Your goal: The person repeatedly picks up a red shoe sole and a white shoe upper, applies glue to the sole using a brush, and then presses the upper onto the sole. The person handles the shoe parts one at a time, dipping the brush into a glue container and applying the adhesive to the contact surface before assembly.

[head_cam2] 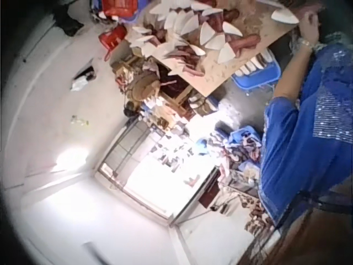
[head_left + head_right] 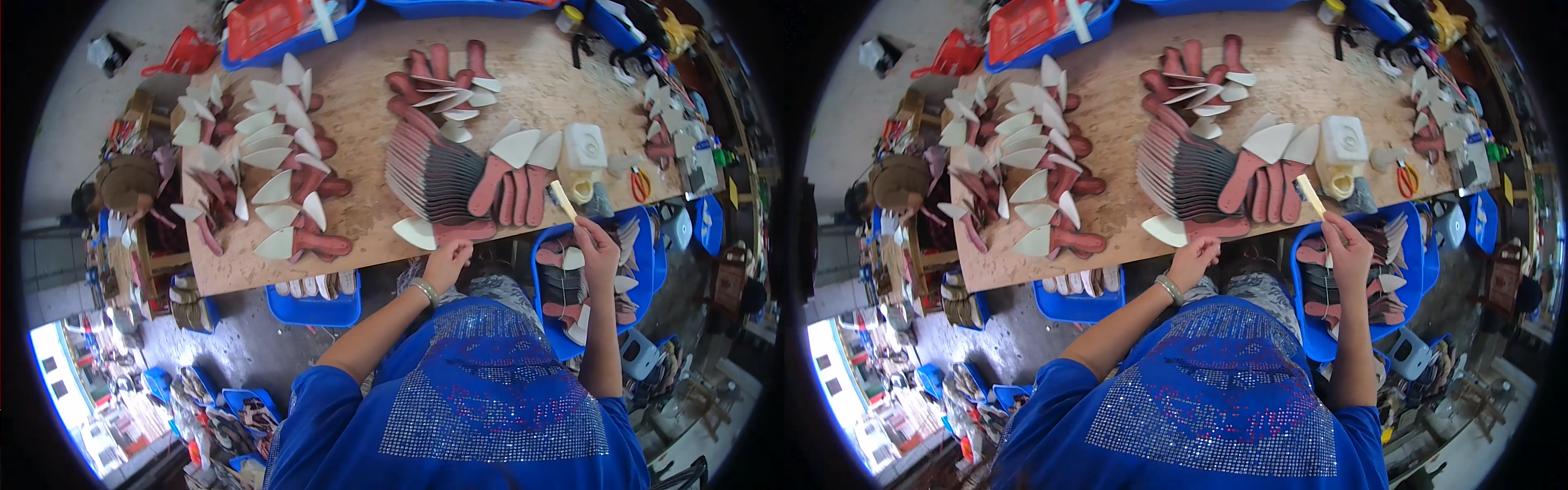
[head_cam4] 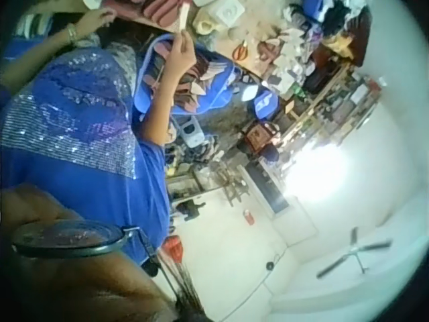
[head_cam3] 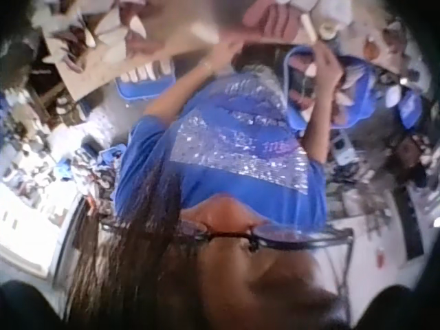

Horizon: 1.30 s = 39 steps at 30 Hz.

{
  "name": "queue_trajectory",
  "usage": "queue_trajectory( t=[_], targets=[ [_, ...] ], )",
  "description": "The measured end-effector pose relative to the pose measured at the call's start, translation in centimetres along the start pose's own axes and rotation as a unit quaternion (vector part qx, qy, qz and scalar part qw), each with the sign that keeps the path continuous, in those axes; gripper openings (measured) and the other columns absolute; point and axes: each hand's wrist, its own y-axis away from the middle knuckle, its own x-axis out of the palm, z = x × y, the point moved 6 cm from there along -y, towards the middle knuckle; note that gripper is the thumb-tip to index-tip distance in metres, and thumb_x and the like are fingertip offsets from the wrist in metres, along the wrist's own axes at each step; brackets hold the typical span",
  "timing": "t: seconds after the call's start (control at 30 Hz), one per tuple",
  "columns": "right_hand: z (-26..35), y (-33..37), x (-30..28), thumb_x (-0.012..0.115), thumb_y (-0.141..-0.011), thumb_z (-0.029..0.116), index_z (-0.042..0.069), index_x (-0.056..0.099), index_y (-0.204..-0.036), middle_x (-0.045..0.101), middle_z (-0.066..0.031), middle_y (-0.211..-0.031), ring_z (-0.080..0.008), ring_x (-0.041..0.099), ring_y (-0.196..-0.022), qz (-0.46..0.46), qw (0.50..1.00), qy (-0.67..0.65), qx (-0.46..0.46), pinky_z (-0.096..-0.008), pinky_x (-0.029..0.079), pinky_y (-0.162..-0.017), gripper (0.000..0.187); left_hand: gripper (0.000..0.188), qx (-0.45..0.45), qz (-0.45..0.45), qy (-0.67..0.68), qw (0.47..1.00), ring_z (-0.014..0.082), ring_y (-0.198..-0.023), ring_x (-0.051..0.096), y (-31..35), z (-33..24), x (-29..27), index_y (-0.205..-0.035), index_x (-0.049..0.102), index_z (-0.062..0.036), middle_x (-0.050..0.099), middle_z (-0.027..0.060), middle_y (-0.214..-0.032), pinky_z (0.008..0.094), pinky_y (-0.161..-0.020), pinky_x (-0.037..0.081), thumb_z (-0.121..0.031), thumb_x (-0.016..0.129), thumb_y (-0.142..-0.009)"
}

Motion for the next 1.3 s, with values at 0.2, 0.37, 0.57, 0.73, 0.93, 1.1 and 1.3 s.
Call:
queue_trajectory(
  t=[0.2, 0.37, 0.57, 0.73, 0.93, 1.1, 1.3],
  targets=[
    [-2.3, 1.0, -5.8, 0.07, -0.087, 0.013, 0.002, 0.071, -0.107, 0.067, 0.0008, -0.082, -0.0043, 0.057, -0.074, -0.039, 0.998, 0.031, 0.045, -0.0204, 0.046, -0.067, 0.023, 0.03, 0.192, -0.17, -0.228, 0.939, 0.0235, -0.08, 0.057, -8.8, -7.4, 2.0, -0.11, 0.058, -0.0006, 0.056, 0.0126, -0.093, 0.0354, -0.076, 0.048, -0.013, 0.066, -0.084],
    [-5.0, 2.3, -10.2, 0.068, -0.087, 0.011, 0.0, 0.069, -0.11, 0.066, 0.001, -0.087, -0.0036, 0.054, -0.073, -0.077, 0.996, 0.011, 0.05, -0.0189, 0.043, -0.065, 0.024, 0.029, 0.24, -0.255, -0.271, 0.897, 0.0336, -0.095, 0.054, -15.1, -11.3, -1.2, -0.109, 0.058, -0.0021, 0.056, 0.0168, -0.102, 0.0421, -0.086, 0.044, -0.01, 0.064, -0.082],
    [-7.8, 4.0, -12.9, 0.068, -0.088, 0.009, -0.001, 0.069, -0.109, 0.066, 0.0008, -0.085, -0.0032, 0.054, -0.072, -0.108, 0.985, 0.003, 0.132, -0.0184, 0.044, -0.065, 0.024, 0.031, 0.218, -0.336, -0.464, 0.79, 0.0335, -0.106, 0.055, -24.9, -16.4, -11.5, -0.113, 0.06, -0.0081, 0.059, 0.0133, -0.11, 0.0464, -0.091, 0.044, -0.008, 0.053, -0.082],
    [-7.6, 5.1, -13.3, 0.069, -0.086, 0.012, 0.0, 0.071, -0.105, 0.07, -0.0028, -0.089, -0.007, 0.061, -0.082, -0.149, 0.982, 0.037, 0.112, -0.0234, 0.049, -0.073, 0.022, 0.04, 0.204, -0.194, -0.64, 0.715, 0.0334, -0.114, 0.055, -32.3, -14.7, -15.4, -0.124, 0.062, -0.0182, 0.06, 0.0149, -0.122, 0.0465, -0.098, 0.043, -0.016, 0.055, -0.084],
    [-7.6, 6.8, -14.2, 0.069, -0.086, 0.019, 0.004, 0.071, -0.105, 0.072, -0.0095, -0.089, -0.0133, 0.066, -0.077, -0.162, 0.971, 0.035, 0.172, -0.0278, 0.05, -0.07, 0.024, 0.026, 0.263, -0.095, -0.585, 0.762, 0.0355, -0.106, 0.059, -37.2, -12.6, -18.8, -0.107, 0.066, -0.0029, 0.064, 0.0184, -0.112, 0.0435, -0.092, 0.046, -0.014, 0.053, -0.086],
    [-5.5, 5.8, -14.1, 0.07, -0.085, 0.019, 0.004, 0.071, -0.105, 0.071, -0.012, -0.09, -0.0159, 0.067, -0.079, -0.167, 0.975, 0.074, 0.126, -0.0297, 0.051, -0.072, 0.025, 0.028, 0.34, -0.096, -0.5, 0.791, 0.0353, -0.103, 0.061, -35.1, -17.2, -20.4, -0.109, 0.064, -0.0035, 0.065, 0.0171, -0.111, 0.0418, -0.088, 0.049, -0.014, 0.062, -0.082],
    [-2.9, 2.7, -10.6, 0.069, -0.086, 0.015, 0.001, 0.071, -0.105, 0.072, -0.0092, -0.091, -0.0142, 0.066, -0.081, -0.137, 0.983, 0.089, 0.079, -0.0283, 0.052, -0.074, 0.023, 0.029, 0.279, -0.034, -0.682, 0.676, 0.0357, -0.099, 0.06, -27.3, -24.9, -17.9, -0.116, 0.057, -0.0084, 0.063, 0.0154, -0.11, 0.0456, -0.084, 0.047, -0.015, 0.048, -0.089]
  ],
)
